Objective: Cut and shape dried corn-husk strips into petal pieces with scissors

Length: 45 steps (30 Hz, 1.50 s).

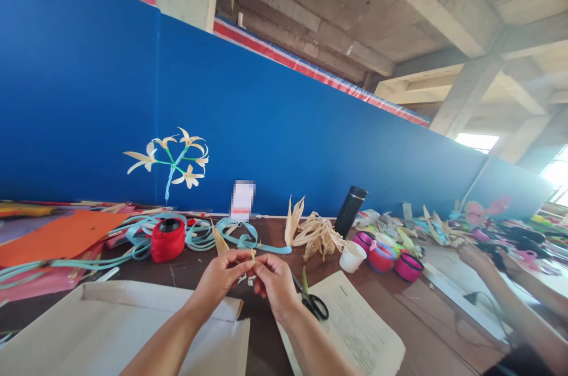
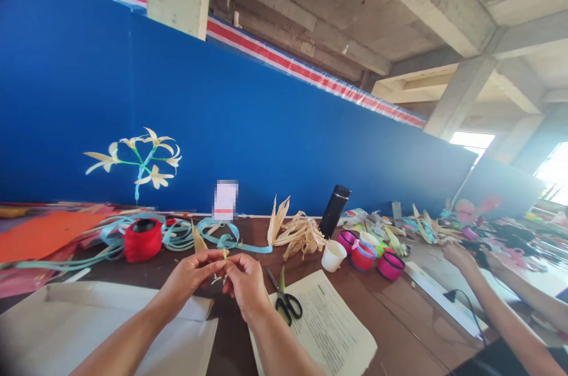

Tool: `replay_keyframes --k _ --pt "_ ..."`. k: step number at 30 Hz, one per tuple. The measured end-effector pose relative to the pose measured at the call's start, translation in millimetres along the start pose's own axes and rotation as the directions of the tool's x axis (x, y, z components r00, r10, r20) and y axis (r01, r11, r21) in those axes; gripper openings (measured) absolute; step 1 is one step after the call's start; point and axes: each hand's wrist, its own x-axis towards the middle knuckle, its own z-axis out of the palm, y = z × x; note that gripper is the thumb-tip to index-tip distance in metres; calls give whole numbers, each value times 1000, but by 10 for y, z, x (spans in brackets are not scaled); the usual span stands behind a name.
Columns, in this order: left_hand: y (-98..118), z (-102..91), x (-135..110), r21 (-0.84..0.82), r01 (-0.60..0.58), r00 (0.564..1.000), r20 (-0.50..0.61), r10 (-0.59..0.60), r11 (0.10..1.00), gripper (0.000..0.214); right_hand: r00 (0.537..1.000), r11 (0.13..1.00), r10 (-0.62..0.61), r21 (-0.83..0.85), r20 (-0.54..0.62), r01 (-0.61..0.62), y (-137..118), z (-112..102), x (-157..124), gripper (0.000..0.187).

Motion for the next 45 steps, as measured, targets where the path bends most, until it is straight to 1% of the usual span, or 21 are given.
replay_keyframes --k 3,6,11,14,19,25,30,34,36,38,42,45 --pt "-10 5 10 -52 8 1000 -20 -9 999 49 1000 1000 3 -10 -11 -3 4 1 -2 29" --pt "-4 7 9 -117 16 999 -38 -21 993 45 1000 1000 9 -24 -2 -9 14 15 -11 32" --pt "9 7 -4 -180 23 999 -17 -27 983 35 997 1000 0 -25 71 2 33 21 -20 33" --pt "18 1 -9 -176 28 999 -23 -32 984 35 996 1000 13 -8 84 -12 30 18 -18 33" --pt "37 -3 -10 -118 -2 1000 2 2 993 32 994 999 40 9 99 -41 18 25 -24 33" --pt "1 11 13 -110 -54 998 17 56 993 31 995 1000 10 -27 100 -8 18 21 -34 32" --pt "-13 14 16 -96 -52 999 5 53 994 32 995 999 19 -40 94 -15 6 32 -30 34" --pt "-8 14 6 -130 -37 999 10 38 991 32 996 999 35 4 80 -35 4 35 -26 34" --pt "7 15 -11 -162 -23 999 27 28 987 36 996 998 40 40 86 -44 -7 29 -31 33" --pt "31 12 -37 -192 -5 997 69 19 981 36 993 996 48 67 108 -55 -25 23 -40 33" --pt "75 -3 -89 -261 16 986 166 29 965 26 985 992 55 101 163 -73 -57 15 -56 31" --pt "83 -16 -104 -307 16 979 197 47 952 23 982 989 54 129 183 -78 -65 12 -61 30"
